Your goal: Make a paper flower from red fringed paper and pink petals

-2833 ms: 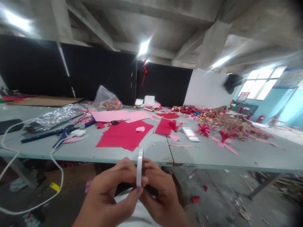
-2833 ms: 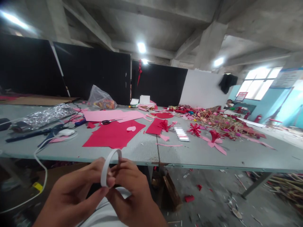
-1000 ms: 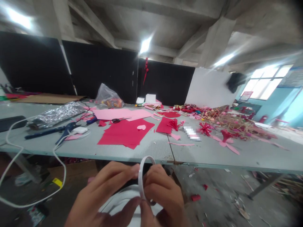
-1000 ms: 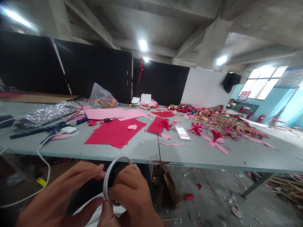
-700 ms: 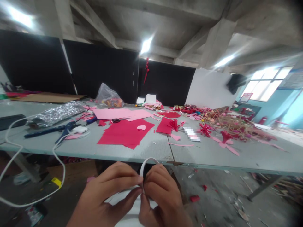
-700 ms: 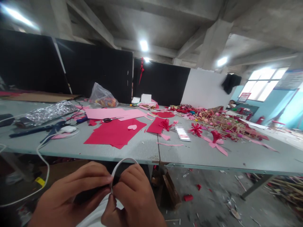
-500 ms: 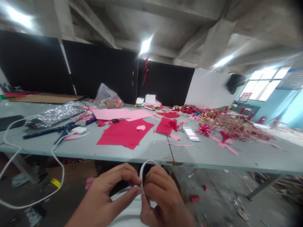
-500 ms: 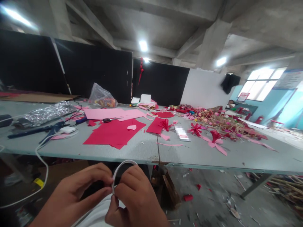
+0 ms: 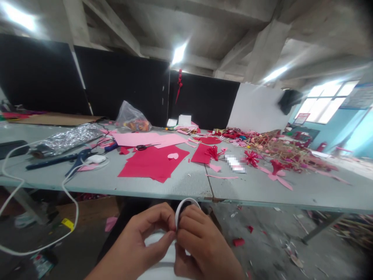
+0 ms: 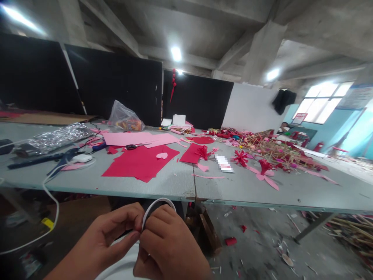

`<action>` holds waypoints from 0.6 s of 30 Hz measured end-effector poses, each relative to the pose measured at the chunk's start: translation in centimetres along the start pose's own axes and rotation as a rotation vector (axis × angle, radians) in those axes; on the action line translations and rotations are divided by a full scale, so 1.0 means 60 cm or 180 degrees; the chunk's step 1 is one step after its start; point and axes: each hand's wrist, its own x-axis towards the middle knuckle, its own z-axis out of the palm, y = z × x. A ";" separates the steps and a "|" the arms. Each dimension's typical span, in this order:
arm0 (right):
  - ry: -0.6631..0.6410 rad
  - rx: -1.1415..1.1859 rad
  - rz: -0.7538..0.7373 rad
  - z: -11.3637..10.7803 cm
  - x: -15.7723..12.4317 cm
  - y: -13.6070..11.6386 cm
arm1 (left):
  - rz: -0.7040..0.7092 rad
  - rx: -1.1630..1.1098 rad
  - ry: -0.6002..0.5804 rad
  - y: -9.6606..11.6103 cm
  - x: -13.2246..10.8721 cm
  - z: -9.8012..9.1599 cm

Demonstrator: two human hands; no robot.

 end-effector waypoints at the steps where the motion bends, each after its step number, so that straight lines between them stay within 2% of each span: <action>1: -0.0035 0.0022 -0.0024 0.001 0.000 0.000 | -0.0012 0.0039 -0.0002 0.001 -0.001 0.000; 10: -0.0270 0.0036 0.0170 -0.007 -0.007 0.013 | 0.0288 0.0598 0.0269 0.001 -0.005 0.003; 15: -0.0321 0.0092 0.0059 -0.011 -0.009 0.019 | 0.0205 0.0540 0.0156 0.007 -0.002 -0.001; 18: -0.0282 0.0167 0.0070 -0.010 -0.011 0.022 | 0.0337 0.0620 0.0107 0.006 -0.003 -0.006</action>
